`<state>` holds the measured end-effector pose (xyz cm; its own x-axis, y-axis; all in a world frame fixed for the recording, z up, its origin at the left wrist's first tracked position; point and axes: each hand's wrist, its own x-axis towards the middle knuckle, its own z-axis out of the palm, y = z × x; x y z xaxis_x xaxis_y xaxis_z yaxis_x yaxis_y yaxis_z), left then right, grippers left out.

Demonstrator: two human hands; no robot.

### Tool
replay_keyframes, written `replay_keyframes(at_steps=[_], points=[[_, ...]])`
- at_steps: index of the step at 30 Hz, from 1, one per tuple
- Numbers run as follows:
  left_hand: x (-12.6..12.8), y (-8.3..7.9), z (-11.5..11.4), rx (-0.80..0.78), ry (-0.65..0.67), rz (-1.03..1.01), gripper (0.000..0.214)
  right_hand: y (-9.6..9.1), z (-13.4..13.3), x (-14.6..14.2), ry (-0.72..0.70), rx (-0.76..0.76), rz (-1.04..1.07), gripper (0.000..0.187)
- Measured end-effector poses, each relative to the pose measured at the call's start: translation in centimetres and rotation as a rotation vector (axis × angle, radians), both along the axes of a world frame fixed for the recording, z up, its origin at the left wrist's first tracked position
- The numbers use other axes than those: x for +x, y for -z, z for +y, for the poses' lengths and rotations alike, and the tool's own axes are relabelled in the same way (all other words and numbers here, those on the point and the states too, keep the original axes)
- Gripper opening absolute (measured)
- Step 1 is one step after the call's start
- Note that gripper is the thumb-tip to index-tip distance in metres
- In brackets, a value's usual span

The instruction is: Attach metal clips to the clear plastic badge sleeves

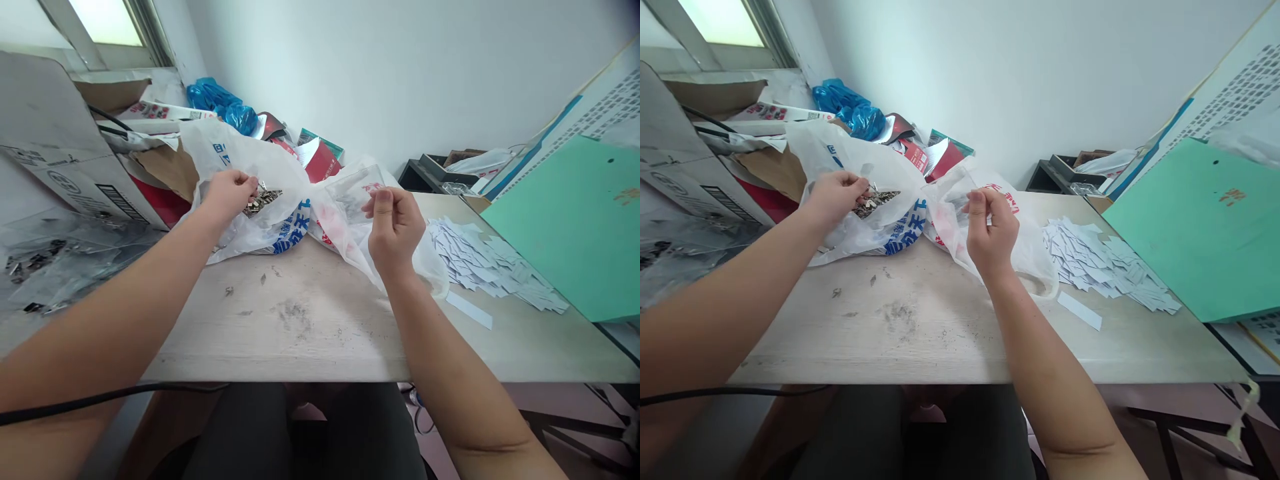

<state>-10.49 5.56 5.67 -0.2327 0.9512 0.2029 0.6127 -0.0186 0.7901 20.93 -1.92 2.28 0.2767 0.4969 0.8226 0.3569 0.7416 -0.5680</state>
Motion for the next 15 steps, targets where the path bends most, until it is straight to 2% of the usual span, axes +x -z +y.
replay_keyframes(at_steps=[3,5,6,8,10,13,15], points=[[2.2,0.0,-2.2,-0.029,0.109,-0.477,0.023,0.3,-0.5,-0.7,-0.166,-0.086,-0.036,0.039],[4.2,0.3,-3.9,-0.095,0.235,-0.83,0.018,0.6,-0.7,-1.2,-0.317,-0.149,-0.179,0.041],[5.3,0.7,-4.7,-0.133,0.286,-0.945,0.017,0.9,-0.8,-1.5,-0.381,-0.172,-0.282,0.041],[7.2,1.6,-6.0,-0.199,0.344,-1.053,0.017,1.6,-0.7,-2.2,-0.436,-0.229,-0.487,0.037],[8.8,2.8,-6.9,-0.242,0.332,-1.113,0.017,2.4,-0.4,-2.9,-0.378,-0.332,-0.6,0.028],[10.4,4.6,-7.3,-0.294,0.283,-1.159,0.018,3.4,0.3,-3.7,-0.218,-0.524,-0.621,0.016],[10.9,5.5,-7.4,-0.313,0.297,-1.175,0.021,3.7,0.7,-4.0,-0.148,-0.596,-0.61,0.016]])
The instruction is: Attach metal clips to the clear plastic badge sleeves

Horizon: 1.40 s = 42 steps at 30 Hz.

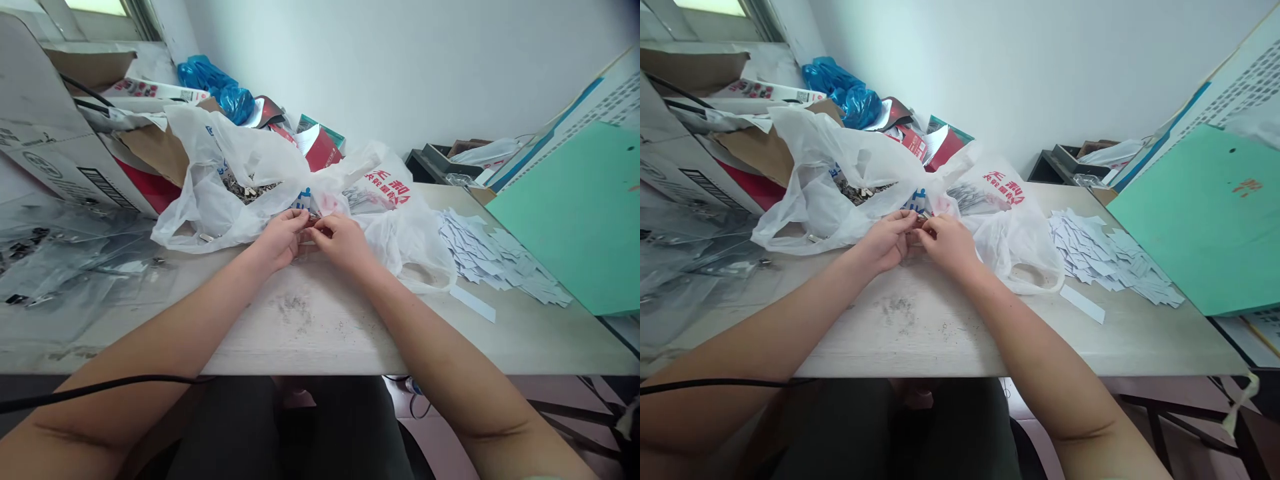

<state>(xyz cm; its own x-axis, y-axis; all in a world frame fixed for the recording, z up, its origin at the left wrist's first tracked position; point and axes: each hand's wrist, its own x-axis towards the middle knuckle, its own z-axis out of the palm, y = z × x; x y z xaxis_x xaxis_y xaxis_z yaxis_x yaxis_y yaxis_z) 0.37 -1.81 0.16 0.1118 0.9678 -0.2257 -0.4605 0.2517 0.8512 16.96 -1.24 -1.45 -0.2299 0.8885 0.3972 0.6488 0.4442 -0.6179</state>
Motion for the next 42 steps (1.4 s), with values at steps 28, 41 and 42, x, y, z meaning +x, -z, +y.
replay_keyframes(at_steps=[28,41,42], points=[[-0.6,0.5,-0.2,0.218,-0.024,0.34,0.009,1.2,1.3,1.3,-0.049,-0.12,0.357,0.021],[-2.3,0.3,-0.1,0.505,0.077,0.714,0.028,-1.1,0.1,2.1,-0.178,-0.081,0.144,0.012],[-2.3,0.3,-0.1,0.506,0.06,0.743,0.025,-1.2,0.1,2.1,-0.149,-0.07,0.147,0.013]])
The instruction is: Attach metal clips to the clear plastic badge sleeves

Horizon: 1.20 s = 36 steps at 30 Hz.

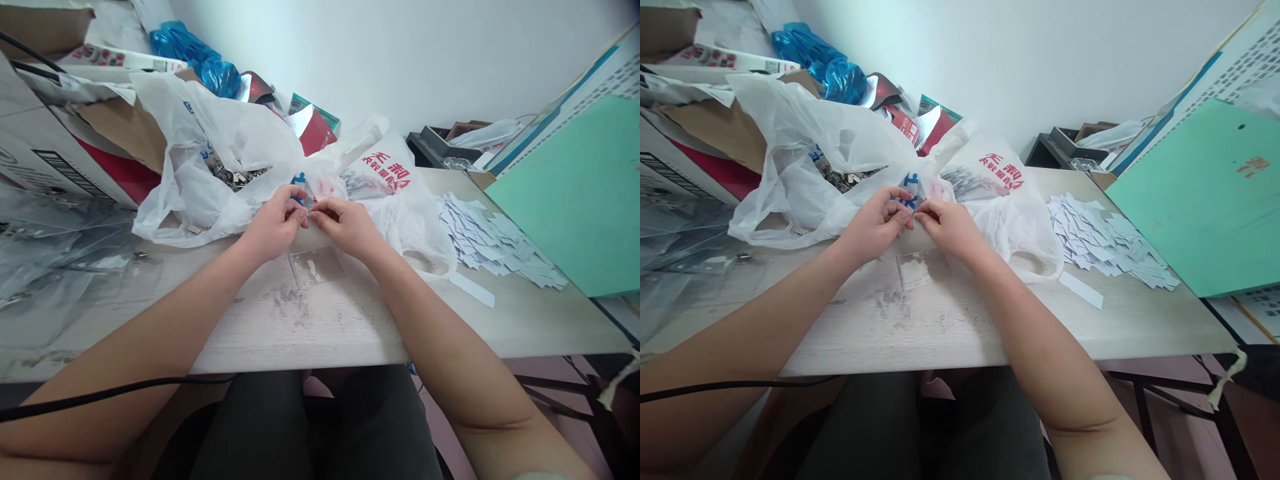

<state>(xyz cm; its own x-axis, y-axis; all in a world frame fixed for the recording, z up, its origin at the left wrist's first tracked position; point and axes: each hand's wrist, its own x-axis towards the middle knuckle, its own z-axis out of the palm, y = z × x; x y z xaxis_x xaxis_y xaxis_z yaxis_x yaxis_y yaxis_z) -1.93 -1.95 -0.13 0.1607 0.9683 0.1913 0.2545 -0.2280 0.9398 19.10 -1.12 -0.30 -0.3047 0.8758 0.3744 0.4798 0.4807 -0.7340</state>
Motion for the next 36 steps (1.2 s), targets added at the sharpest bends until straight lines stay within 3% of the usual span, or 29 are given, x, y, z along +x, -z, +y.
replay_keyframes(at_steps=[3,8,10,13,17,22,24,29,32,36], points=[[0.0,-0.3,-0.5,0.005,-0.036,0.158,0.017,0.1,0.5,0.3,0.144,0.045,0.073,0.015],[-0.1,-0.5,-2.0,-0.004,0.199,0.625,0.053,0.5,1.5,0.8,0.286,0.109,0.232,0.016],[-0.1,-0.1,-2.3,0.022,0.228,0.678,0.06,0.5,1.5,0.9,0.313,0.14,0.253,0.015],[-0.2,0.4,-2.1,-0.072,0.226,0.67,0.058,0.3,1.3,0.9,0.313,0.188,0.256,0.016],[-0.4,0.1,-1.5,-0.186,0.199,0.454,0.041,0.2,1.1,0.9,0.258,0.202,0.307,0.02],[-0.1,-0.7,-0.9,-0.35,0.134,-0.296,0.04,-0.4,1.3,1.1,0.184,0.071,0.492,0.031],[0.0,-0.6,-0.5,-0.339,0.073,-0.467,0.042,-0.6,1.3,1.1,0.159,0.004,0.522,0.033],[-0.1,-0.7,0.1,-0.255,-0.046,-0.617,0.044,-1.2,0.8,0.6,0.065,-0.226,0.465,0.026],[-0.1,-0.8,-0.1,-0.206,-0.021,-0.642,0.048,-1.4,0.2,0.4,-0.05,-0.315,0.338,0.023],[0.1,-0.7,-0.4,-0.195,0.035,-0.65,0.054,-1.4,-0.3,0.5,-0.156,-0.356,0.356,0.034]])
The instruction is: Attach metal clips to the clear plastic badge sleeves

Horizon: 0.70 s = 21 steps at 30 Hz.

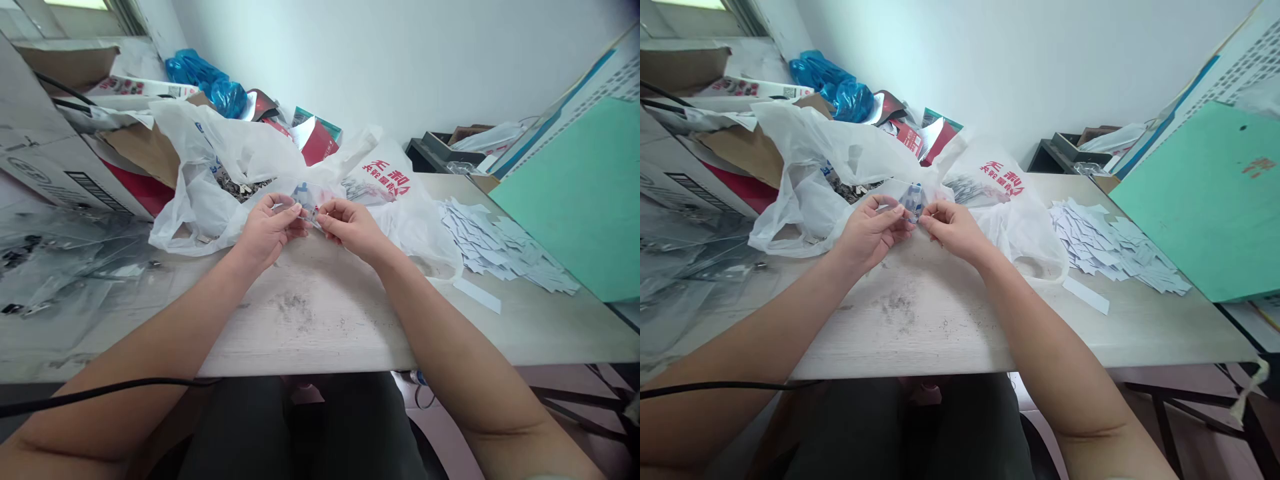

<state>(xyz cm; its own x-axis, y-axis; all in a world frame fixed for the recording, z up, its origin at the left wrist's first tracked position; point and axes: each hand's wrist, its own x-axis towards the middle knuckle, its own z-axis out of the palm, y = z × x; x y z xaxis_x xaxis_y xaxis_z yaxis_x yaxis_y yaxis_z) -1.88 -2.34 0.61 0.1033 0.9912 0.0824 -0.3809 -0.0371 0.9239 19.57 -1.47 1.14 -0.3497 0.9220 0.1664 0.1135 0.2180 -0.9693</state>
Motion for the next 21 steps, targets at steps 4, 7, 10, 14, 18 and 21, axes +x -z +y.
replay_keyframes(at_steps=[4,7,10,14,18,21], points=[[0.13,0.14,-0.09,-0.017,0.012,-0.018,0.057,-0.12,-0.06,0.31,-0.031,0.013,0.038,0.046],[0.16,0.03,-0.15,-0.04,0.022,-0.038,0.057,-0.13,0.05,0.46,-0.07,0.03,0.037,0.05],[0.2,-0.19,-0.26,-0.07,0.05,-0.053,0.058,-0.12,0.11,0.56,-0.094,0.032,0.031,0.052],[0.29,-0.24,-0.28,-0.108,0.107,-0.067,0.059,-0.32,-0.08,0.65,-0.106,0.036,0.033,0.054],[0.35,-0.01,-0.13,-0.123,0.136,-0.101,0.063,-0.57,-0.44,0.52,-0.104,0.017,0.037,0.059],[0.38,0.12,-0.02,-0.143,0.131,-0.117,0.057,-0.62,-0.53,0.4,-0.051,0.006,0.035,0.057]])
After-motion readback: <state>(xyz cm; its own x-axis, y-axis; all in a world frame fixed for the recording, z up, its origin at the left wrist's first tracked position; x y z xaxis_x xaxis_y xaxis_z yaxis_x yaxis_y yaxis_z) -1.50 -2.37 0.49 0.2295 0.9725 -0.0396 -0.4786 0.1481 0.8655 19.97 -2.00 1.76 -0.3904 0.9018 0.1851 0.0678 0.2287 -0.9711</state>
